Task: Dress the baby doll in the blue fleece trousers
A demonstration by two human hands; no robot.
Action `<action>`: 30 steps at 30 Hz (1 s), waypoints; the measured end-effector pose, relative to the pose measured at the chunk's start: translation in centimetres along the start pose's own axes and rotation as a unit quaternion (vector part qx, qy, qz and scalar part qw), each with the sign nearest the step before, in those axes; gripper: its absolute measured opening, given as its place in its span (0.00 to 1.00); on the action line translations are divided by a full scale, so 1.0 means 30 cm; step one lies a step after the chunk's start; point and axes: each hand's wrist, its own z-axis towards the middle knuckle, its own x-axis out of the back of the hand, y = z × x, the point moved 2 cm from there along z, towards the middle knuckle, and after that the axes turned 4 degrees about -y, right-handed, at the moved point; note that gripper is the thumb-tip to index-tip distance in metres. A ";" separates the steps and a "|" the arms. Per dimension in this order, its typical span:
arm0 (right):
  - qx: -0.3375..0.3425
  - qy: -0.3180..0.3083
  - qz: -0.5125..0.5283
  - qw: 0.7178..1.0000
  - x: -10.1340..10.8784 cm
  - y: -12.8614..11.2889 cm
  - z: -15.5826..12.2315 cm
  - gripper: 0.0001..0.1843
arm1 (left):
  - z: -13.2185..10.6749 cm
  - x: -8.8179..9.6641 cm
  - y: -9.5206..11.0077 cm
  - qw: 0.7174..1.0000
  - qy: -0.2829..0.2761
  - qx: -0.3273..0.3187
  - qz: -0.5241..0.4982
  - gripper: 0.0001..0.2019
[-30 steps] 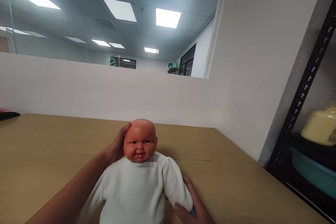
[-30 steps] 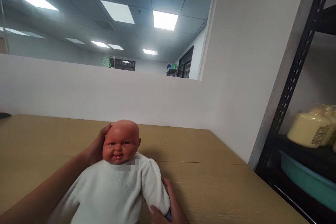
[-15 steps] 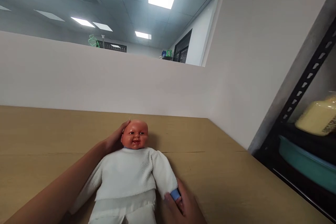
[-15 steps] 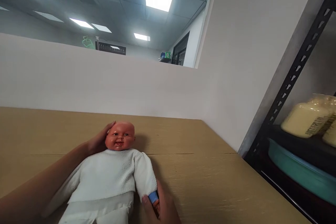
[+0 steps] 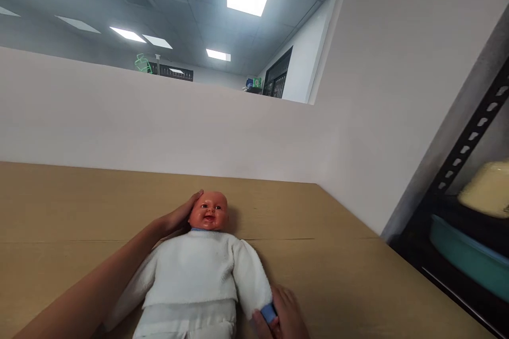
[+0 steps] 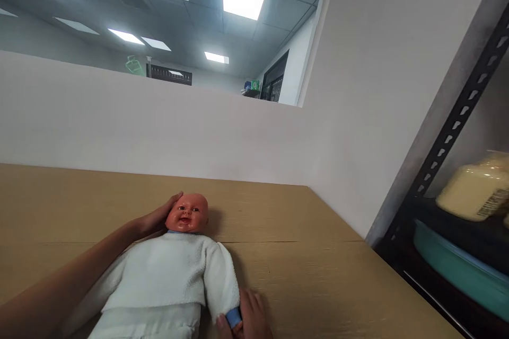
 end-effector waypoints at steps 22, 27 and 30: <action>-0.018 0.039 -0.033 0.999 0.070 -0.189 0.002 0.15 | 0.021 0.007 -0.015 0.999 0.034 0.010 0.030 0.48; -0.027 0.034 -0.014 0.999 0.075 -0.199 0.005 0.15 | 0.031 -0.010 -0.007 0.993 0.081 -0.003 0.086 0.50; -0.030 0.045 -0.010 0.999 0.077 -0.193 0.009 0.16 | 0.029 -0.001 0.019 0.971 0.181 -0.010 0.159 0.47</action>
